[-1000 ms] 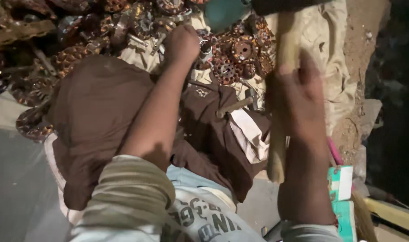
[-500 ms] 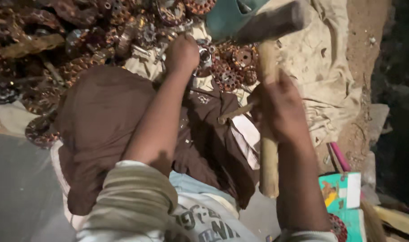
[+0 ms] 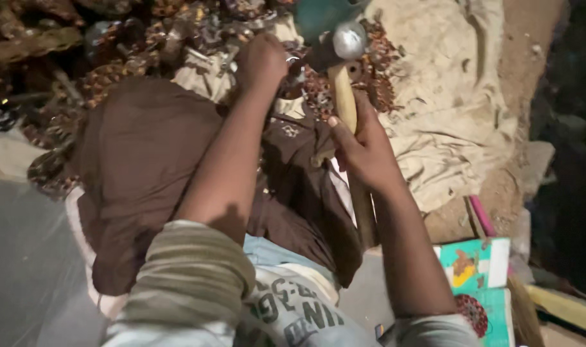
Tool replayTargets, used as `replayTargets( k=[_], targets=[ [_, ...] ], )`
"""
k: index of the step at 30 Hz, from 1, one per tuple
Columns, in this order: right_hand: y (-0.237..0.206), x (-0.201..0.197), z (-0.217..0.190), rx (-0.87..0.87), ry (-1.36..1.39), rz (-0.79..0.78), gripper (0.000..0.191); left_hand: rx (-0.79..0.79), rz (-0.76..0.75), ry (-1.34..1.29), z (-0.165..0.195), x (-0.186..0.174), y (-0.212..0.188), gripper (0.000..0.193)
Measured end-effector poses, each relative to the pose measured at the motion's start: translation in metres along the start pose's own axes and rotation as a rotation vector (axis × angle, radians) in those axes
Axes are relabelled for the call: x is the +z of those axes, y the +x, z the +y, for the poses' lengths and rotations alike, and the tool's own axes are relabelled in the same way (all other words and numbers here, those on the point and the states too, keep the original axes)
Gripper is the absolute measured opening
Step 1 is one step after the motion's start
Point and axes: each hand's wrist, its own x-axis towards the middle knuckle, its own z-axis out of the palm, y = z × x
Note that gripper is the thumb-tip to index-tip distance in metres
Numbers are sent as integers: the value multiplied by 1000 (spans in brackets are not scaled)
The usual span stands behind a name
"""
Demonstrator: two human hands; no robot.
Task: The person sits on the ground among piles of scrap electric motor stators and hammers copper windings with a mallet to break them apart, using a metal cylinder to press and separate components, working one stator at a time on their lap and setting processed pieces aside.
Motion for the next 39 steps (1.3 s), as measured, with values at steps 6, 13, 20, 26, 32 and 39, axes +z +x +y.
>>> replayTargets(
  k=[6, 13, 20, 26, 32, 39],
  targets=[
    [-58, -46, -30, -304, 258, 291, 51, 23, 19, -75, 5, -10, 1, 43],
    [-33, -44, -21, -722, 114, 356, 45, -164, -32, -160, 16, -21, -1, 47],
    [-20, -25, 7, -73, 101, 75, 53, -58, -51, -75, 14, -19, -1, 46],
    [-65, -86, -35, -673, 83, 338, 55, -142, -74, -114, 15, -20, 0, 46],
    [-14, -25, 2, -339, 16, 114, 49, 48, -3, -27, 5, -8, 5, 47],
    [-22, -25, 4, -94, 262, 108, 53, -102, -48, -137, 10, -16, 0, 44]
  ],
)
